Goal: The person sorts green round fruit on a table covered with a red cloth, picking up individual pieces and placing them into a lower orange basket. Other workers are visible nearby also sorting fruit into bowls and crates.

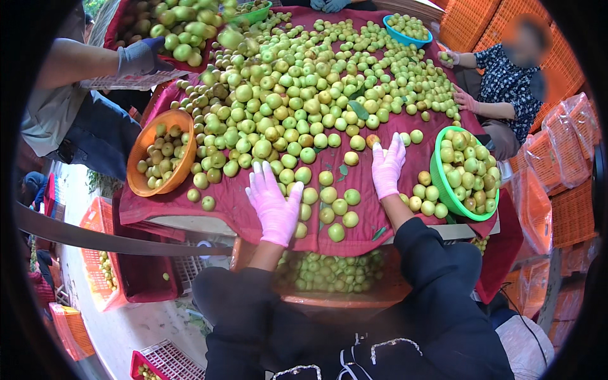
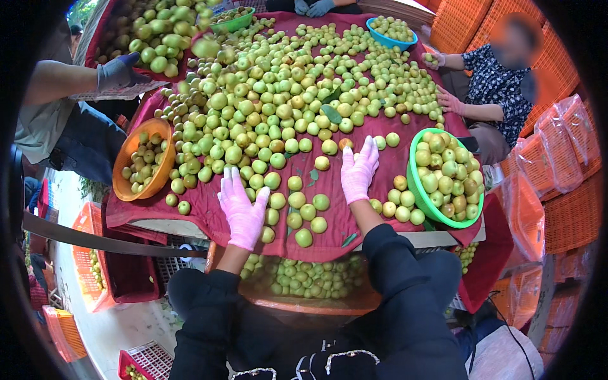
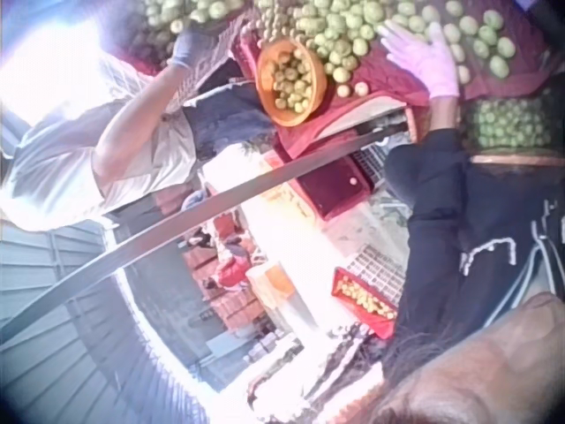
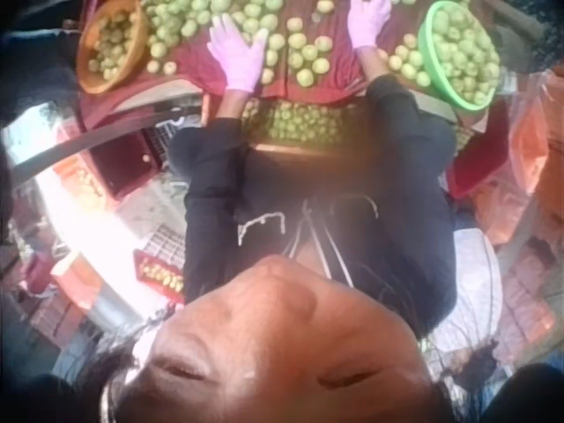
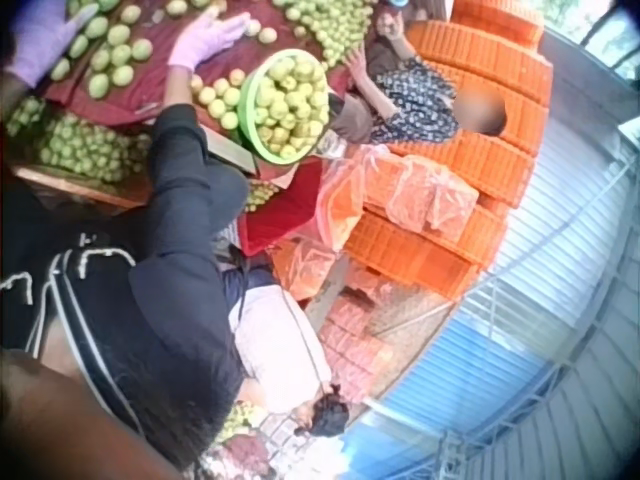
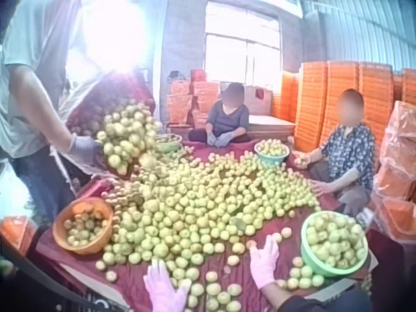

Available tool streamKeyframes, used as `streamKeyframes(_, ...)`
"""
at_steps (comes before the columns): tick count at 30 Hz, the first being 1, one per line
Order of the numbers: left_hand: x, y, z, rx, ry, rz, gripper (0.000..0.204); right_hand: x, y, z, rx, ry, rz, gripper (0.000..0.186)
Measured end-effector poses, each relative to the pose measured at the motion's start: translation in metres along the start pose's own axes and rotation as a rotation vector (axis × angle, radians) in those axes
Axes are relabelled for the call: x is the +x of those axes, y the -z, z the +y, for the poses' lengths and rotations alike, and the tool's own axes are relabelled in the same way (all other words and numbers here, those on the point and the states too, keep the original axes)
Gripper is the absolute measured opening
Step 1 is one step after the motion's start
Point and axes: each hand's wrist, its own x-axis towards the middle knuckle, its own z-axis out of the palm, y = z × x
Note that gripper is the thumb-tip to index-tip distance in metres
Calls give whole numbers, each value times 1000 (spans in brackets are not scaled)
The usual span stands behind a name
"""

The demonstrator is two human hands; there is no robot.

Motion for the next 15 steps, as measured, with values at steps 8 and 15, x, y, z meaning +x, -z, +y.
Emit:
streamKeyframes(8, 1, 3, 0, 42, 26, -38, 95, -19, -3, -23, 125, 340, -332, 67)
streamKeyframes(15, -1, 5, -3, -28, 30, 7, 94, 2, 20, -41, 206, 299, -72, 55)
